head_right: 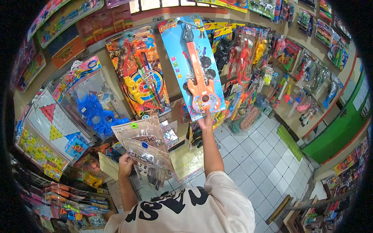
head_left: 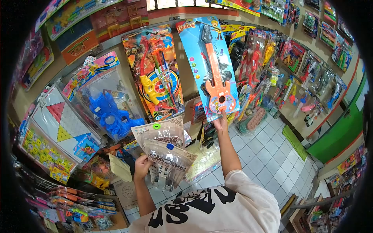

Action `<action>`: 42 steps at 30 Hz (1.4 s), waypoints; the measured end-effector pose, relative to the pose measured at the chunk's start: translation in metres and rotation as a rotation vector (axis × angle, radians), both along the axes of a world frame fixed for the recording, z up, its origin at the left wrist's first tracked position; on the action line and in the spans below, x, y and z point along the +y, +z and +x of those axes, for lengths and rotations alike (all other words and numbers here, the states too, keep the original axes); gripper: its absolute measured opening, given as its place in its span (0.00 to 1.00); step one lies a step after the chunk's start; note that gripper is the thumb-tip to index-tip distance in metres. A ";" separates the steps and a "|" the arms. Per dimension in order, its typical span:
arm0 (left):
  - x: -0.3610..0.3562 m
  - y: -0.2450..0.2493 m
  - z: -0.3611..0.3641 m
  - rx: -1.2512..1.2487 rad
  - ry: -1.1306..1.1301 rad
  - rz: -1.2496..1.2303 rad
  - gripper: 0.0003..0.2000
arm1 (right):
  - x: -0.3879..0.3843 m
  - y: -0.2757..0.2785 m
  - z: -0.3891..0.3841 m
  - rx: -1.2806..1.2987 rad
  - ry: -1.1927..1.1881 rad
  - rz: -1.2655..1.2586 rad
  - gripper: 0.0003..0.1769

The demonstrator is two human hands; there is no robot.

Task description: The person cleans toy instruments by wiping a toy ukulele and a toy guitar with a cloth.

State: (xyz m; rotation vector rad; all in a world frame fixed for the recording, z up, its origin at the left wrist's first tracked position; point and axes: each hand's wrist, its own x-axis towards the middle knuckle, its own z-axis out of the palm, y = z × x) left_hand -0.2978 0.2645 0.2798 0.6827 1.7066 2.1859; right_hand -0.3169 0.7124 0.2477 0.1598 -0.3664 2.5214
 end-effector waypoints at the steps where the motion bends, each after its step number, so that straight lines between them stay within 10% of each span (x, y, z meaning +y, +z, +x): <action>1: 0.000 0.000 0.003 0.022 0.003 0.001 0.06 | -0.001 0.001 0.001 0.009 -0.003 -0.007 0.28; 42: 0.022 0.041 0.004 0.168 -0.025 -0.111 0.10 | 0.016 -0.057 0.039 0.212 -0.222 -0.006 0.33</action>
